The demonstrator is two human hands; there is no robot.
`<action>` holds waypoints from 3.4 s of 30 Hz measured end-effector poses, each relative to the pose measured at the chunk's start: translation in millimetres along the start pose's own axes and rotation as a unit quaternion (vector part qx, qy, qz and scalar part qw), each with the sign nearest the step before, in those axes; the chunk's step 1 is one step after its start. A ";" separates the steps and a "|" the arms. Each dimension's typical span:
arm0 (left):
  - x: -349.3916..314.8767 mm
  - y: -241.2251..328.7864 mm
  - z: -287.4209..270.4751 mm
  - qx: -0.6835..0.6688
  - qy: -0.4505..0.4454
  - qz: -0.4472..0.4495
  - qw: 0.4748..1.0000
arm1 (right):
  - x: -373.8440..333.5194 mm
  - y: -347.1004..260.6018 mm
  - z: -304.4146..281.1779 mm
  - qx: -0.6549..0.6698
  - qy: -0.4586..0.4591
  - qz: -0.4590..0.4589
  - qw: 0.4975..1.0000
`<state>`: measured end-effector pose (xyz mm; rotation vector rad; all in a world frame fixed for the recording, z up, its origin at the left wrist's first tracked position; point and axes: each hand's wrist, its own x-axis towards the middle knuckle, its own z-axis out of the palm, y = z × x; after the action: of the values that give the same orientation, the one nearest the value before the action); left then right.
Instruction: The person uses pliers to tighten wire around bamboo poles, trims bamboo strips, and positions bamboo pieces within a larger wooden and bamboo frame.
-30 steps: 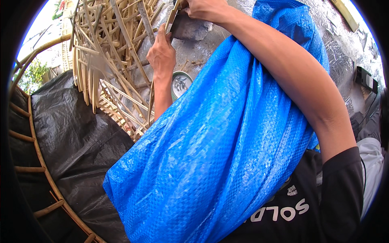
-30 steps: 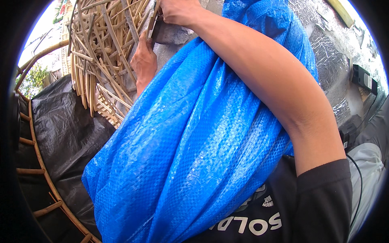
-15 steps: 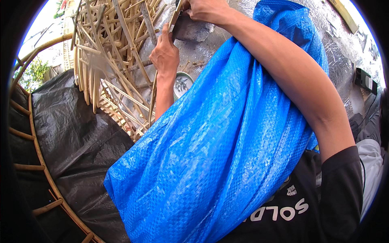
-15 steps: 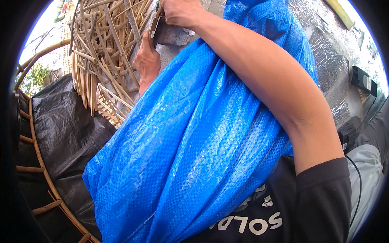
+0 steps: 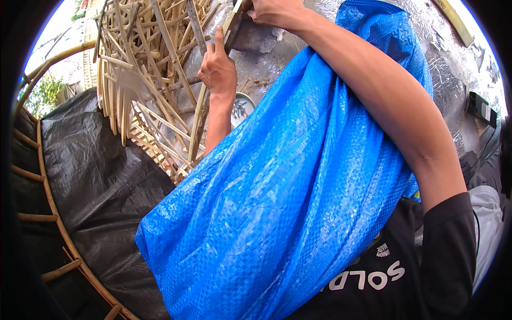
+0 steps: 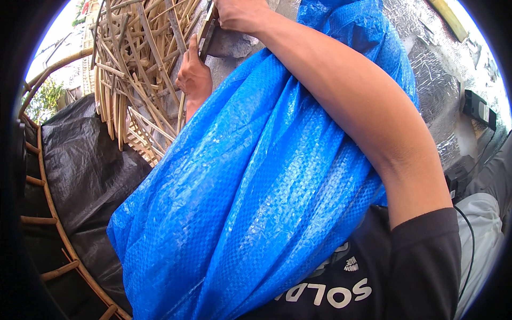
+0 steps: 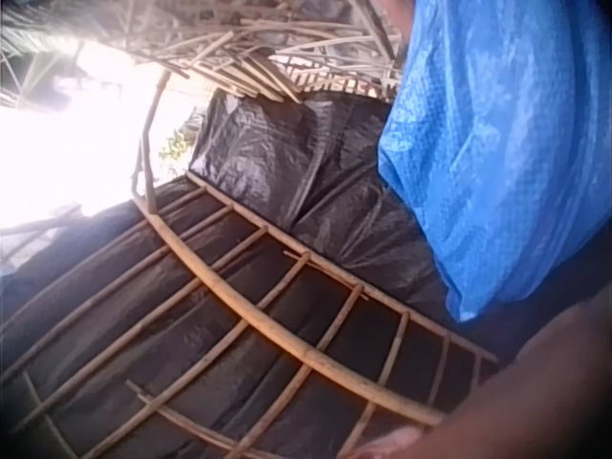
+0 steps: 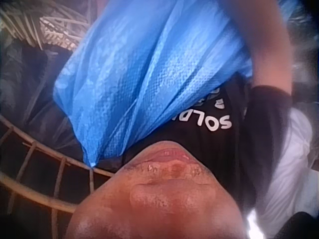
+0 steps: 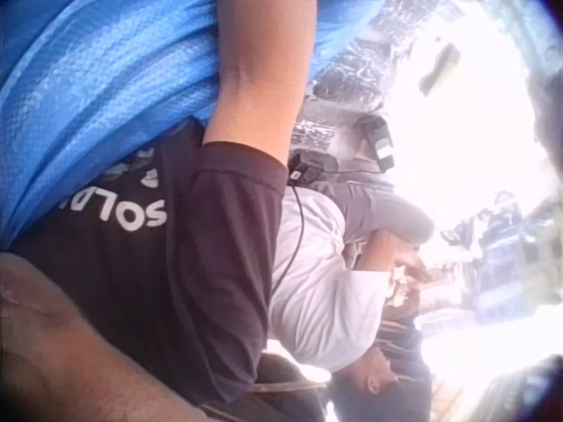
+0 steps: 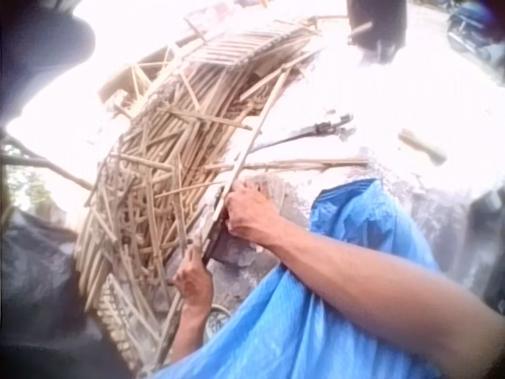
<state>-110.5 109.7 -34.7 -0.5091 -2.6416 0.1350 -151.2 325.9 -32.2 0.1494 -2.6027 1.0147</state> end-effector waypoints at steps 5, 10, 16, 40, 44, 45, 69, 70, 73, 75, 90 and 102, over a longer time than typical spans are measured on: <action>4.8 5.9 1.7 0.002 -0.004 -0.006 1.000 | 7.6 20.2 0.2 0.030 0.001 -0.035 0.999; 1.4 5.1 3.5 -0.006 0.016 -0.010 1.000 | 10.1 16.5 -7.8 0.097 -0.024 -0.123 0.987; -1.6 9.9 8.3 0.010 0.003 -0.025 1.000 | 9.7 19.3 4.1 0.070 0.020 -0.103 0.992; 8.7 -14.1 11.8 -0.059 -0.003 0.001 0.998 | 19.4 -3.1 -66.4 0.278 0.151 0.149 0.937; 12.6 -14.9 6.9 -0.044 -0.017 0.023 0.999 | 23.3 -2.6 -51.8 0.239 0.037 -0.011 0.970; 17.4 -9.1 5.9 -0.043 -0.020 0.034 0.998 | 29.5 7.1 -36.0 0.214 0.050 -0.020 0.975; 13.8 -13.4 3.9 -0.050 0.052 0.046 0.996 | 33.9 0.0 -19.8 0.104 -0.142 0.017 0.984; 13.9 -13.7 3.1 -0.055 0.058 0.052 0.995 | 33.8 1.2 -19.1 0.105 -0.144 0.016 0.984; 13.5 -13.1 1.9 -0.075 0.043 0.043 0.995 | 32.0 4.2 -20.5 0.108 -0.146 0.012 0.983; 12.5 -14.1 -0.5 -0.086 0.040 0.038 0.995 | 29.9 1.6 -23.4 0.074 -0.142 0.015 0.987; 22.8 -9.2 -18.5 -0.094 -0.027 0.006 0.995 | 26.9 5.1 -20.6 0.076 -0.125 -0.020 0.989; 20.1 -4.9 -12.4 -0.090 0.018 0.007 0.996 | 27.9 5.9 -20.5 0.064 -0.101 -0.045 0.992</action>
<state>-123.4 112.8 -14.6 -0.5841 -2.6284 -0.1073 -173.0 344.8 -12.1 0.4187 -2.6799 1.1902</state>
